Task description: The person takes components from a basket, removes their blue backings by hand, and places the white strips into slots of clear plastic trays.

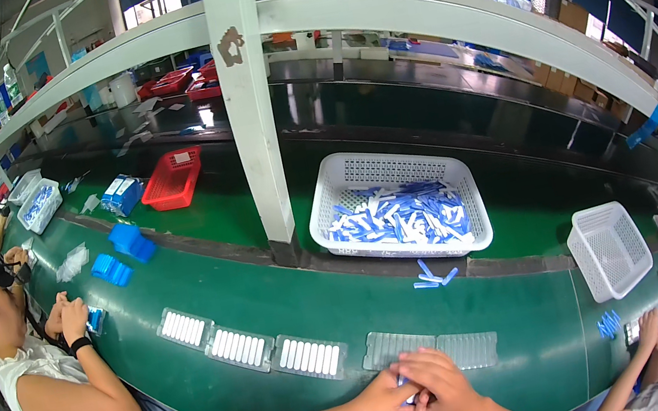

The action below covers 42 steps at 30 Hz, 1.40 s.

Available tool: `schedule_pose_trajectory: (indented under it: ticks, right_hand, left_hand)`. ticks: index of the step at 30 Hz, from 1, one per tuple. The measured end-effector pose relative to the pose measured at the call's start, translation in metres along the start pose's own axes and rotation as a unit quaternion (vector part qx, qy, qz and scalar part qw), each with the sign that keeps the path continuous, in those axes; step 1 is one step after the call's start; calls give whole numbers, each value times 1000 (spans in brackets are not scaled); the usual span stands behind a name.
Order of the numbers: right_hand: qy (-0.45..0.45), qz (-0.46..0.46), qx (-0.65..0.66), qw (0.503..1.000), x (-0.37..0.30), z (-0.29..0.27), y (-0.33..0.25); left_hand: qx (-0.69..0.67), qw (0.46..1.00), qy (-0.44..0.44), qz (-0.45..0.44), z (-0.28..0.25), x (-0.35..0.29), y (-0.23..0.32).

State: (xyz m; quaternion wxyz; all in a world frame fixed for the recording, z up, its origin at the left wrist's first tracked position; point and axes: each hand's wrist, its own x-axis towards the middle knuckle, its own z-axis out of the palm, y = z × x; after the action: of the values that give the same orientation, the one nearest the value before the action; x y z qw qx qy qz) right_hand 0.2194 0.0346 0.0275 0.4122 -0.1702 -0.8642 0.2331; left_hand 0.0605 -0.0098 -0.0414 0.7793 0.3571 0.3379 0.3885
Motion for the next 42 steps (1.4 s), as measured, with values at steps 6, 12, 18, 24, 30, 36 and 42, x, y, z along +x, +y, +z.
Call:
schedule_pose_trajectory:
  ticks: [6, 12, 18, 24, 30, 36, 42]
  right_hand:
    - [-30, -17, -16, 999, -15, -4, 13]
    - [-33, -5, 24, 999, -4, -8, 4]
    - [-38, 30, 37, 998, -19, -1, 27]
    - [27, 19, 58, 998, -15, -11, 31]
    - [29, 15, 2, 999, -14, -5, 37]
    - [24, 80, -60, 995, 7, -5, 16]
    - [-88, 169, -59, 980, 29, 4, 14]
  left_hand:
    - [-124, 991, 7, 38, 21, -5, 10]
    - [-135, 986, -94, -24, -8, -3, 2]
    - [-268, 962, -55, 1, -7, 1, 13]
    - [-265, 959, 41, -91, 2, -14, 65]
    - [-223, 971, 69, -46, -31, -26, 62]
    - [-167, 986, -13, -18, -41, -31, 53]
    - [-103, 993, -44, -28, -36, -32, 59]
